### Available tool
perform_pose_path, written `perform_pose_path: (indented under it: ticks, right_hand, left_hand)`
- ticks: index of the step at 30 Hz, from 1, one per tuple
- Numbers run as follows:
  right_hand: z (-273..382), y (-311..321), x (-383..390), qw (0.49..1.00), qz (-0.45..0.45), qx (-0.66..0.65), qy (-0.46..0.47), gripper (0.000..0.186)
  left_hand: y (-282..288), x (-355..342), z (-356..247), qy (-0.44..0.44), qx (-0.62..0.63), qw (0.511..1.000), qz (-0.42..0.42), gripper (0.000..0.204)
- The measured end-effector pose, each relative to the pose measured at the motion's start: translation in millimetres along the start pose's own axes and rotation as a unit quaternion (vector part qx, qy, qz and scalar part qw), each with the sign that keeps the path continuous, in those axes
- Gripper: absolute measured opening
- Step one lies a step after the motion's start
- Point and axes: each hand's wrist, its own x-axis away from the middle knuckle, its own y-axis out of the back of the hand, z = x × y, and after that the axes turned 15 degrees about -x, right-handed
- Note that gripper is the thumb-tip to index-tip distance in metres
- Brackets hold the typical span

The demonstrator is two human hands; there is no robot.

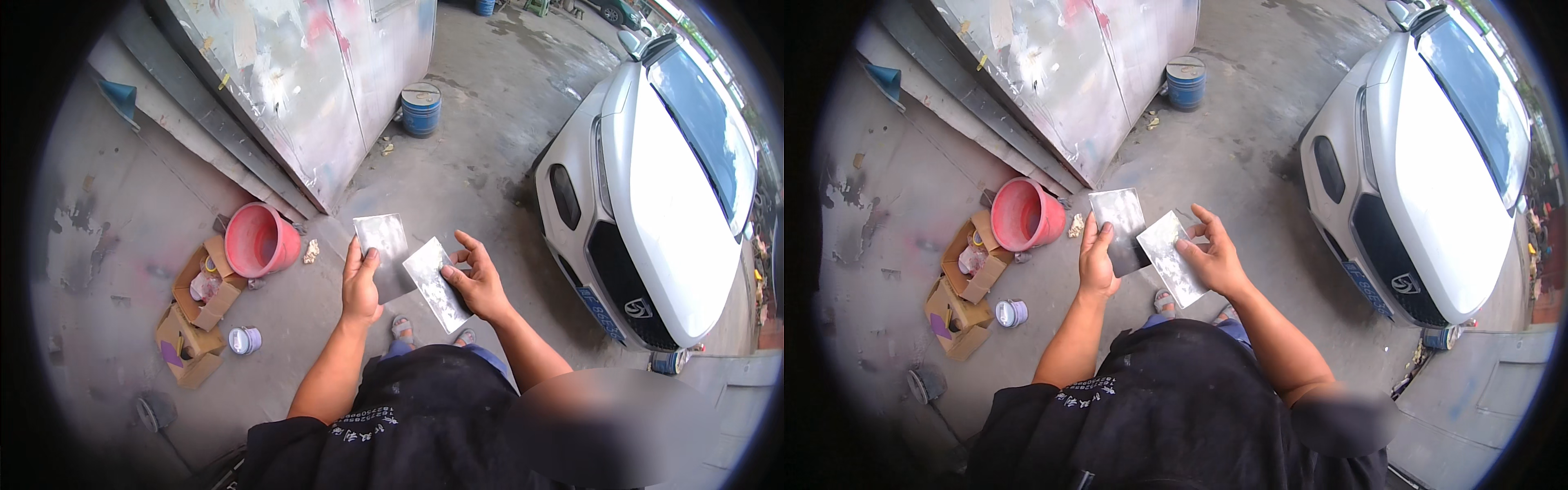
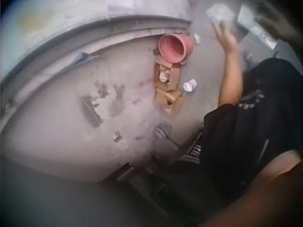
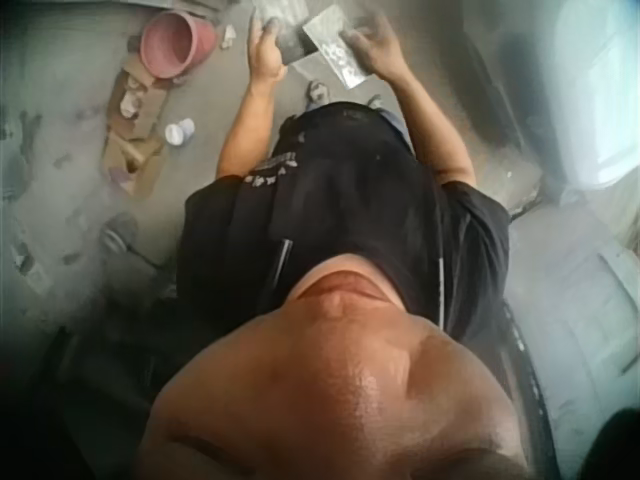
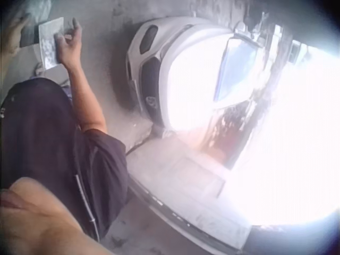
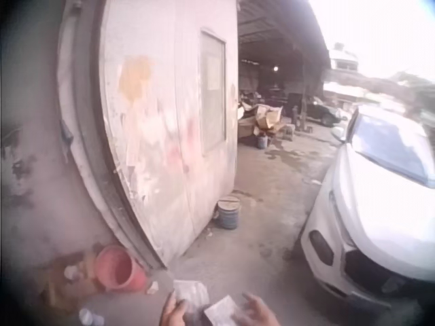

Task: The person applies a beige filler paste to a taped-off section of a black car bumper using a metal spreader. They smooth the filler over the surface, then walk around the garage area while holding the tools before returning to the work area.

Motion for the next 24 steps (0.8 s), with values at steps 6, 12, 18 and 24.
perform_pose_path:
  ticks: [6, 12, 18, 24]
  right_hand:
    - [-12, -35, -9, 0.996, -0.061, 0.046, 0.034, 0.062]
    - [-11, -46, -10, 0.998, 0.019, -0.041, 0.043, 0.047]
    - [16, -39, -20, 0.982, -0.059, -0.182, -0.007, 0.045]
    - [38, 2, -47, 0.973, -0.076, -0.217, -0.014, 0.043]
  left_hand:
    - [-22, -13, -22, -0.014, 0.080, 0.994, 0.066, 0.044]
    - [-36, -39, -35, -0.103, 0.031, 0.992, 0.060, 0.048]
    - [-67, -61, -32, -0.154, -0.003, 0.981, 0.121, 0.046]
    - [-106, -93, -18, -0.146, -0.004, 0.975, 0.166, 0.044]
